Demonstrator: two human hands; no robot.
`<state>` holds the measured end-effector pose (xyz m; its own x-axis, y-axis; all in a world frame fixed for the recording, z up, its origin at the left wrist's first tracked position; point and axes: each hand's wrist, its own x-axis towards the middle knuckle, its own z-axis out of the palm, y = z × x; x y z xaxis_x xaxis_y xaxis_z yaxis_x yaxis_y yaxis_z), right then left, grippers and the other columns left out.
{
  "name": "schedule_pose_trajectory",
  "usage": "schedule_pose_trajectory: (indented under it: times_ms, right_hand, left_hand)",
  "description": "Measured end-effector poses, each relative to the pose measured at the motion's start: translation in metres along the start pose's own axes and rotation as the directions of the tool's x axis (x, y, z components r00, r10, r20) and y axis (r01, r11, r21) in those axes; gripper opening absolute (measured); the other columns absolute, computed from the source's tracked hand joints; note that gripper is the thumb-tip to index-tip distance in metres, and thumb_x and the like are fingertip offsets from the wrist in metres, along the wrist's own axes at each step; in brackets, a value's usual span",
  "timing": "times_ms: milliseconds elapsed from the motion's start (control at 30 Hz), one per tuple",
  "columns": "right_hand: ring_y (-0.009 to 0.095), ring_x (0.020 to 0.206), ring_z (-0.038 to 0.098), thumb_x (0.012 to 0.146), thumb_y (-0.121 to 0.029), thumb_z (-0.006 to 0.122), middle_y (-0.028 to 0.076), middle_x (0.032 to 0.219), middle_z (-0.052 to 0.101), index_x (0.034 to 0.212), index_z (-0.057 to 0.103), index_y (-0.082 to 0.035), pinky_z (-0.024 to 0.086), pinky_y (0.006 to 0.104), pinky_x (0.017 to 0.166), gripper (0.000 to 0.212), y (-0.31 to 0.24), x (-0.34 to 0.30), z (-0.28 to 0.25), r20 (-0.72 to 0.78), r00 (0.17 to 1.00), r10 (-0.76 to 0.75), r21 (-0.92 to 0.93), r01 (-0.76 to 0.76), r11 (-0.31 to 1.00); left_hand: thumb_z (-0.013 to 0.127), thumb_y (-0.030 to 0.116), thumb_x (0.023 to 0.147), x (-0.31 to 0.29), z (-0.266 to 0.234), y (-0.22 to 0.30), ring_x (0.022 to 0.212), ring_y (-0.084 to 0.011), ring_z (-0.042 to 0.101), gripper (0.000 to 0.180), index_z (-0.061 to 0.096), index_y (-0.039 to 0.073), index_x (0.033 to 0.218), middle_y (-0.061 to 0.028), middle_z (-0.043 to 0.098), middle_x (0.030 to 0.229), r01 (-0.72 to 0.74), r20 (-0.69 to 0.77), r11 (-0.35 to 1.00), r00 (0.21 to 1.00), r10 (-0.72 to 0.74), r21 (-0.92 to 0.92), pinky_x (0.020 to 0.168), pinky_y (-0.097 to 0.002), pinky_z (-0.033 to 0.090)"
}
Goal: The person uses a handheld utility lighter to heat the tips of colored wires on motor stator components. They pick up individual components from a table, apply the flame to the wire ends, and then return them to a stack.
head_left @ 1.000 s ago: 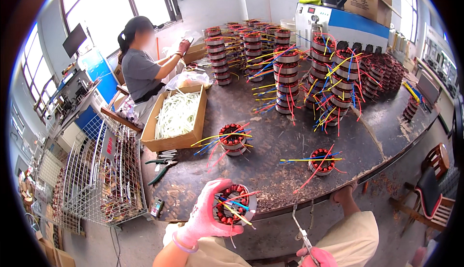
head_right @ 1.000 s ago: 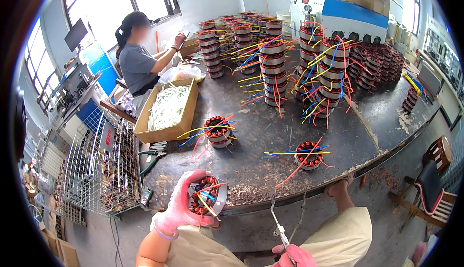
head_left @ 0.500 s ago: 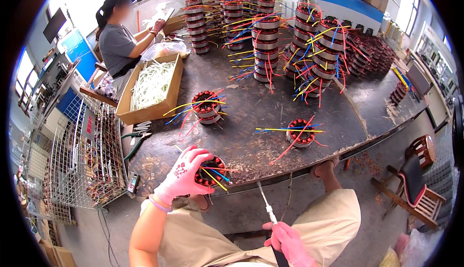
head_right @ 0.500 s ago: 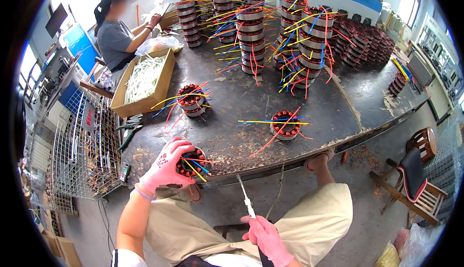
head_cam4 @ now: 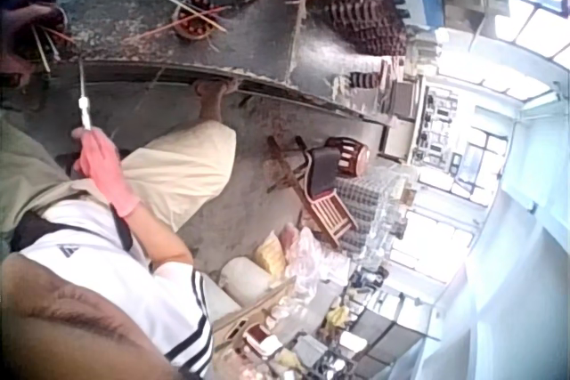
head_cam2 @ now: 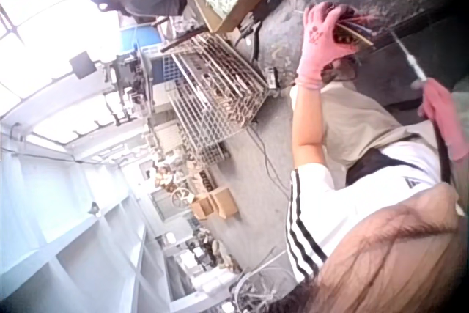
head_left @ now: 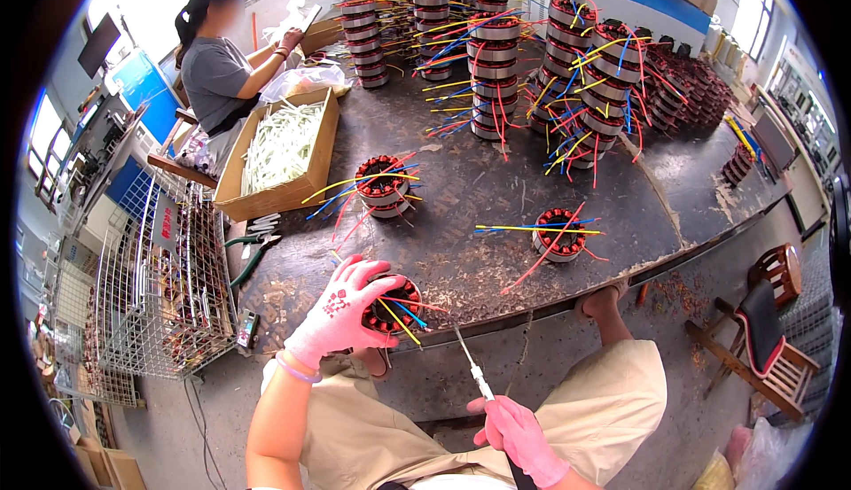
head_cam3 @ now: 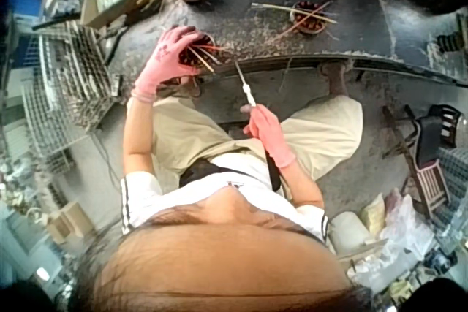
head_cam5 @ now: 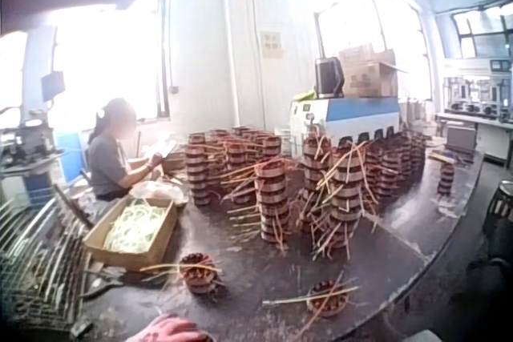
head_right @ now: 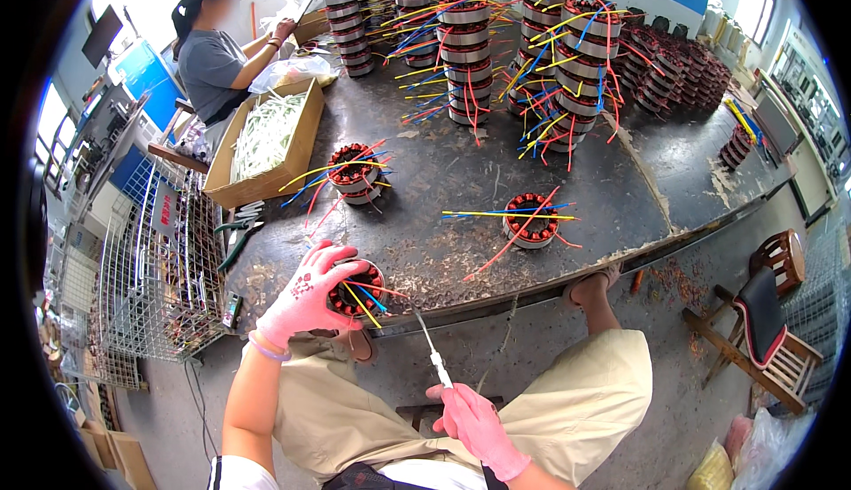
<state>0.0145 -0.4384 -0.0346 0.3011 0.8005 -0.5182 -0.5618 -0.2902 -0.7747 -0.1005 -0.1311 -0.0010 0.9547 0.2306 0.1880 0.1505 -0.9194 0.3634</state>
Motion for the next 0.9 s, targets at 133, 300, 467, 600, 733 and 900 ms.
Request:
schedule_pose_trajectory:
  times_ms: [133, 300, 467, 600, 733, 900]
  right_hand:
    - [0.006, 0.052, 0.038, 0.106, -0.032, 0.046, -0.004, 0.057, 0.042, 0.118, 0.060, 0.005, 0.051, 0.0287, 0.069, 0.041, 0.002, 0.003, 0.001, 0.002, 1.000, -0.007, -0.011, 0.007, 1.000]
    - [0.006, 0.051, 0.038, 0.105, -0.033, 0.047, -0.004, 0.056, 0.041, 0.118, 0.060, 0.004, 0.051, 0.0289, 0.068, 0.042, 0.004, 0.004, 0.000, 0.002, 1.000, -0.007, 0.001, 0.007, 1.000]
    - [0.006, 0.053, 0.041, 0.105, -0.026, 0.046, -0.003, 0.059, 0.042, 0.118, 0.062, 0.001, 0.054, 0.0296, 0.068, 0.033, 0.006, 0.004, -0.003, -0.002, 1.000, -0.022, -0.036, 0.022, 0.999]
    - [0.006, 0.055, 0.042, 0.105, -0.025, 0.046, -0.003, 0.060, 0.043, 0.118, 0.062, 0.000, 0.053, 0.0291, 0.068, 0.032, 0.005, 0.004, -0.003, 0.018, 1.000, 0.001, 0.041, -0.002, 0.999]
    - [0.006, 0.053, 0.040, 0.106, -0.029, 0.045, -0.004, 0.058, 0.043, 0.118, 0.060, 0.004, 0.051, 0.0286, 0.067, 0.038, 0.003, 0.005, 0.002, -0.002, 1.000, 0.016, 0.021, -0.016, 1.000]
    - [0.006, 0.053, 0.040, 0.106, -0.028, 0.045, -0.004, 0.058, 0.043, 0.117, 0.061, 0.004, 0.051, 0.0283, 0.067, 0.037, 0.000, 0.003, 0.001, -0.019, 1.000, 0.022, 0.007, -0.022, 1.000]
  left_hand:
    - [0.089, 0.032, 0.053, -0.001, 0.002, -0.006, 0.129, -0.0379, 0.045, 0.088, 0.057, 0.014, 0.132, -0.0131, 0.052, 0.135, -0.012, 0.021, 1.000, 1.000, 0.013, -0.029, 0.115, -0.0523, 0.030]
    - [0.089, 0.029, 0.052, -0.002, 0.002, -0.006, 0.128, -0.0377, 0.046, 0.088, 0.057, 0.015, 0.132, -0.0130, 0.053, 0.134, 0.002, 0.031, 1.000, 1.000, -0.002, -0.005, 0.115, -0.0515, 0.030]
    - [0.089, 0.029, 0.051, -0.001, 0.002, -0.008, 0.127, -0.0369, 0.047, 0.087, 0.057, 0.015, 0.131, -0.0127, 0.054, 0.132, -0.015, 0.024, 1.000, 1.000, 0.015, -0.005, 0.115, -0.0515, 0.031]
    - [0.090, 0.029, 0.051, 0.000, 0.005, -0.007, 0.129, -0.0405, 0.044, 0.088, 0.057, 0.015, 0.131, -0.0124, 0.053, 0.133, 0.009, 0.034, 1.000, 0.999, -0.009, 0.003, 0.114, -0.0527, 0.033]
    - [0.091, 0.031, 0.050, -0.002, 0.002, -0.005, 0.130, -0.0461, 0.041, 0.090, 0.057, 0.016, 0.131, -0.0129, 0.052, 0.134, 0.033, 0.046, 0.999, 0.998, -0.033, 0.005, 0.111, -0.0538, 0.035]
    - [0.091, 0.032, 0.048, -0.001, 0.004, -0.007, 0.130, -0.0442, 0.042, 0.092, 0.056, 0.014, 0.132, -0.0130, 0.052, 0.134, 0.004, 0.033, 1.000, 0.999, -0.004, 0.003, 0.112, -0.0537, 0.034]
